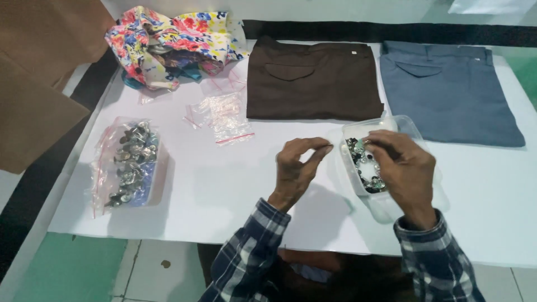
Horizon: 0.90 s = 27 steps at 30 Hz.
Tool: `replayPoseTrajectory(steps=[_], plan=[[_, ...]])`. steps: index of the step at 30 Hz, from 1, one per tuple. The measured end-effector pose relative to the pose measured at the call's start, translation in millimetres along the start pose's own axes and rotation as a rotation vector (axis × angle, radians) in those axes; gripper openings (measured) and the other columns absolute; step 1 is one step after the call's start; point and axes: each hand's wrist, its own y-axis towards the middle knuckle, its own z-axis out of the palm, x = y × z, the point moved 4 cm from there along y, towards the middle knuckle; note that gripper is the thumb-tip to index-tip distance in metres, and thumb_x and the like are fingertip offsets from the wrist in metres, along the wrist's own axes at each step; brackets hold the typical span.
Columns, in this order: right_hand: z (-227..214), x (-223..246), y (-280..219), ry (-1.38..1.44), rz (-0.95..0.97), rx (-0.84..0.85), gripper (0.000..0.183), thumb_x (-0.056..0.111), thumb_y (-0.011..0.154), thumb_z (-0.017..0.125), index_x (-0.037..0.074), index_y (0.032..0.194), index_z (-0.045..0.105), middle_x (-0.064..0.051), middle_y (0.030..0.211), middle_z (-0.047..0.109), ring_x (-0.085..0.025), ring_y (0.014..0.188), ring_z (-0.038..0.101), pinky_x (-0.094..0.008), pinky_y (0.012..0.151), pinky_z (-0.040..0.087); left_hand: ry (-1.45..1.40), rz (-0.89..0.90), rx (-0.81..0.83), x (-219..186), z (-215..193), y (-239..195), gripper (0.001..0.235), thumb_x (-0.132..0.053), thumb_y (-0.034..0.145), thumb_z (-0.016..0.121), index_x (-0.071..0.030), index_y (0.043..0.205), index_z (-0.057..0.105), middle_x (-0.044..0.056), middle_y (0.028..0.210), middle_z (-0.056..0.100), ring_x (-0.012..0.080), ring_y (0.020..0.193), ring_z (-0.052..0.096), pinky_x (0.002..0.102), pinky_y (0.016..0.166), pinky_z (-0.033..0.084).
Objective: The person sorts small metal buttons from a plastic container onto a white table, then places them into small clear plastic bags. They repeat this process multiple times, handling the buttons by hand and sealing each bag after filling it.
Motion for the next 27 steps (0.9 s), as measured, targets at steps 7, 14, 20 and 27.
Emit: replayPoseTrajectory(steps=[7, 14, 20, 27], plan=[[104, -13, -49, 0.155, -0.048, 0.093, 0.017, -0.001, 0.084, 0.079, 0.012, 0.094, 0.082, -0.006, 0.085, 0.079, -0.016, 0.069, 0.072, -0.025, 0.057, 0.060, 0.077, -0.162, -0.010, 44, -74, -39, 0.013, -0.012, 0.080, 0.084, -0.017, 0.090, 0.079, 0.002, 0.078, 0.078, 0.0206, 0.080, 0.075, 0.031, 0.085, 0.053], [156, -70, -47, 0.042, 0.229, 0.224, 0.018, 0.005, 0.088, 0.077, 0.013, 0.105, 0.079, -0.010, 0.099, 0.078, -0.025, 0.088, 0.074, -0.033, 0.070, 0.061, 0.307, -0.272, 0.098, 69, -81, -43, 0.013, -0.012, 0.082, 0.081, -0.022, 0.090, 0.080, -0.003, 0.077, 0.077, 0.0186, 0.076, 0.074, 0.032, 0.091, 0.045], [161, -68, -43, -0.031, 0.231, 0.228, 0.017, 0.007, 0.092, 0.073, 0.014, 0.107, 0.078, -0.009, 0.099, 0.077, -0.024, 0.088, 0.074, -0.034, 0.072, 0.060, 0.501, -0.311, 0.184, 92, -73, -44, 0.014, -0.019, 0.085, 0.079, -0.027, 0.096, 0.078, -0.008, 0.081, 0.076, 0.0118, 0.080, 0.069, 0.034, 0.099, 0.038], [156, -58, -47, 0.000, 0.249, 0.179, 0.027, 0.005, 0.092, 0.073, 0.007, 0.119, 0.072, -0.018, 0.099, 0.076, -0.031, 0.087, 0.073, -0.038, 0.070, 0.059, 0.545, -0.322, 0.157, 102, -73, -56, 0.027, -0.014, 0.080, 0.083, -0.023, 0.104, 0.073, -0.005, 0.084, 0.076, 0.0131, 0.086, 0.071, 0.037, 0.105, 0.039]])
